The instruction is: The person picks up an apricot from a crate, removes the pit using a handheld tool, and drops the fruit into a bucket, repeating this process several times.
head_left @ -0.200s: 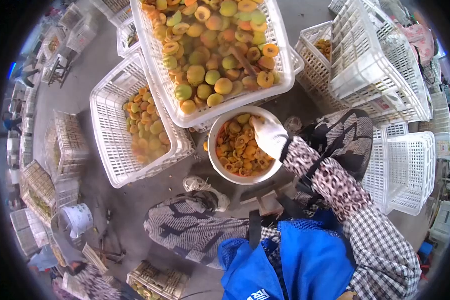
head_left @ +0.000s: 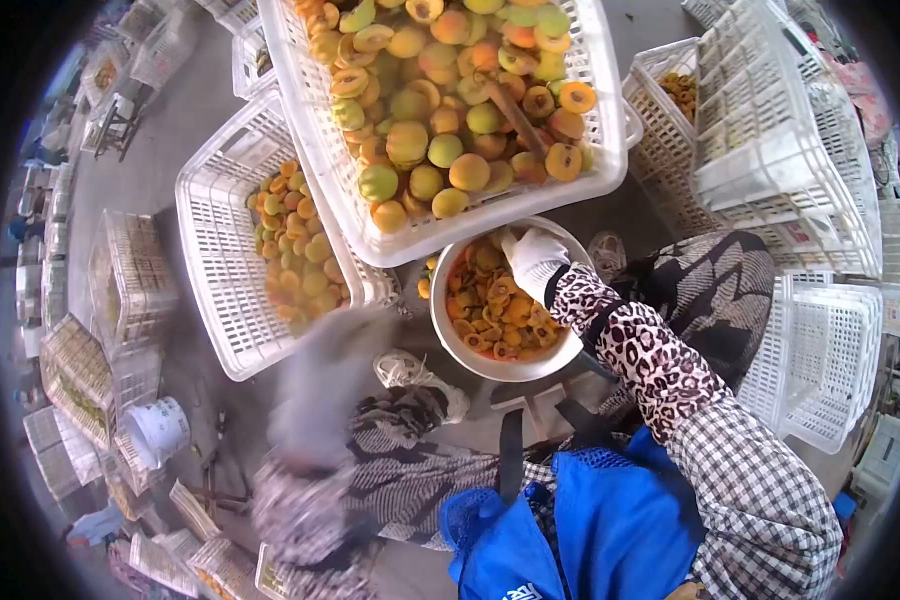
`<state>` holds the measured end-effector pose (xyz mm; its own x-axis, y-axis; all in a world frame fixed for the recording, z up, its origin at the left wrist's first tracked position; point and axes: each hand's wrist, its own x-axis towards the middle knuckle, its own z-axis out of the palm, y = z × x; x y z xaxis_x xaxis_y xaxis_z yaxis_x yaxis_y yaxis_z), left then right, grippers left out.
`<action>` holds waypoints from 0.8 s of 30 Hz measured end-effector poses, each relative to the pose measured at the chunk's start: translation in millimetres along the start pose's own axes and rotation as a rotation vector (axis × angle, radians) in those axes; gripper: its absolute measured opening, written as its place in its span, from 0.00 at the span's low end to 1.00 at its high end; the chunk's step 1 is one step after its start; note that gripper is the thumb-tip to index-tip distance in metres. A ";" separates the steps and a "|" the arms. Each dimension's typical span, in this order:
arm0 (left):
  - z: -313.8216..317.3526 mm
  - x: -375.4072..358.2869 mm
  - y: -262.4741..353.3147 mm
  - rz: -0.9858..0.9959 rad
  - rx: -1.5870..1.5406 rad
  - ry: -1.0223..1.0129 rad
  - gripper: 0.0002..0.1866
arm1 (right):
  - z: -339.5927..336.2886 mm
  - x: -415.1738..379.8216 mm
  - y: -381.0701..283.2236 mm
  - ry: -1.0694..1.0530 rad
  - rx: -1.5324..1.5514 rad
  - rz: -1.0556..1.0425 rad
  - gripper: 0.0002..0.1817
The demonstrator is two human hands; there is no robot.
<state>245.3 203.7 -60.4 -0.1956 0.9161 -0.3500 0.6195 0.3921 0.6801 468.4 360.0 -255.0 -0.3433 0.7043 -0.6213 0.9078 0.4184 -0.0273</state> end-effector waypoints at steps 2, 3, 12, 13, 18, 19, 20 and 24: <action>81.7 65.8 7.8 -0.185 -0.137 -0.170 0.20 | 10.3 3.8 12.9 0.056 0.139 -0.015 0.21; 126.0 92.2 -11.2 -0.004 0.031 -0.078 0.17 | 16.7 7.7 23.0 0.054 0.141 -0.016 0.21; 290.4 172.4 -126.1 0.181 0.414 0.209 0.15 | 42.3 59.6 7.7 0.137 0.314 -0.050 0.30; 262.7 158.7 -96.6 0.176 0.418 0.210 0.15 | 39.6 60.1 5.8 0.180 0.448 -0.061 0.30; 189.4 96.2 -59.1 -0.264 -1.021 0.033 0.15 | 40.8 73.4 0.6 0.131 0.473 -0.154 0.28; 174.1 83.7 -55.9 -0.303 -1.063 -0.005 0.14 | 45.4 82.4 -3.4 0.103 0.368 -0.187 0.28; 165.9 74.8 -51.2 -0.322 -1.037 0.012 0.11 | 52.9 96.6 -7.0 0.122 0.526 -0.226 0.27; 179.6 66.5 -69.3 -0.291 -0.949 0.097 0.14 | 70.0 97.9 1.7 0.005 0.934 0.151 0.21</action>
<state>326.0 222.4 -246.5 -0.3308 0.7601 -0.5594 -0.3186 0.4680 0.8243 453.2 389.5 -370.6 -0.2053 0.7171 -0.6661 0.7676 -0.3042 -0.5641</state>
